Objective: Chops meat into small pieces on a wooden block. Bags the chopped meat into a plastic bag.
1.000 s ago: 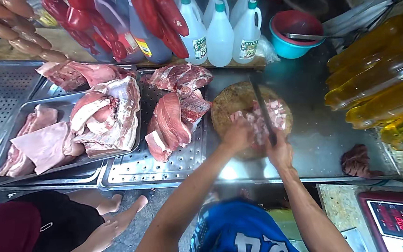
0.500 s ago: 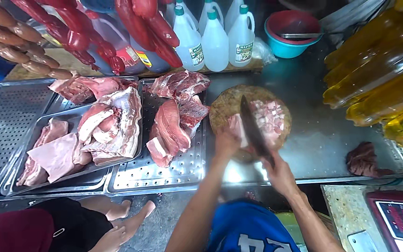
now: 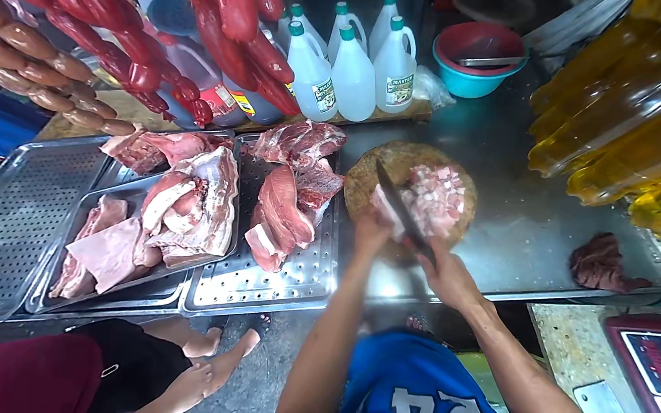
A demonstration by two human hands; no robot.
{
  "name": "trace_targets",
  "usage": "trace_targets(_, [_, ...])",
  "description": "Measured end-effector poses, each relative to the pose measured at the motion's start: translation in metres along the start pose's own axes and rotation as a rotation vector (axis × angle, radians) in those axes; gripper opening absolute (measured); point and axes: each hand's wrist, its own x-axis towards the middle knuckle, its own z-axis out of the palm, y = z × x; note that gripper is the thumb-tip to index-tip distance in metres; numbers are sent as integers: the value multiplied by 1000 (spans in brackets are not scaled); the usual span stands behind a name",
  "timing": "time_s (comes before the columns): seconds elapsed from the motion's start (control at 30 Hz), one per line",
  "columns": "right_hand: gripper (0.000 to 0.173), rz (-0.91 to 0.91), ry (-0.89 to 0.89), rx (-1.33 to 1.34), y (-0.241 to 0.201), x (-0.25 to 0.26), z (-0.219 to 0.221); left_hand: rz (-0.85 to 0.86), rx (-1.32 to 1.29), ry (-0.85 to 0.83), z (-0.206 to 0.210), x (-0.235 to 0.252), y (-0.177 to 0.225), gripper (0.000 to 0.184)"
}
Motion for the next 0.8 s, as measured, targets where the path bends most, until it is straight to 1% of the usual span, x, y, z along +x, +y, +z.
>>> trace_targets(0.07, [44,-9,-3,-70,-5,1,4,-20,-65,13,1,0,-6,56])
trace_targets(0.13, [44,-27,11,-104,-5,1,8,-31,-99,41,3,-4,-8,62])
trace_targets(0.2, [46,-30,2,-163,-5,1,10,-7,-117,86,8,-10,-8,68])
trace_targets(0.27, [47,-29,-6,-185,-2,1,11,48,-114,138,14,-12,-12,66])
trace_targets(0.37, [45,-44,56,-93,5,-2,14,66,-63,115,11,-11,-13,63])
trace_targets(0.43, [44,-82,172,-24,2,-10,16,58,-90,76,5,-9,-14,59])
trace_targets(0.47, [44,-125,258,2,-2,-16,16,58,-122,61,2,-8,-16,57])
trace_targets(0.57, [42,-321,544,92,-28,-34,0,53,-239,47,-2,-10,-22,52])
trace_targets(0.63, [40,-503,735,185,-54,-42,-18,59,-308,90,-4,-11,-26,49])
trace_targets(0.7, [37,-615,885,208,-81,-49,-34,59,-324,147,-8,-15,-25,47])
trace_targets(0.73, [36,-628,921,186,-88,-50,-36,64,-326,172,-9,-16,-26,47])
trace_targets(0.77, [35,-611,913,137,-89,-48,-31,76,-324,192,-11,-16,-27,46])
trace_targets(0.8, [36,-547,843,54,-83,-43,-18,92,-316,206,-12,-17,-28,45])
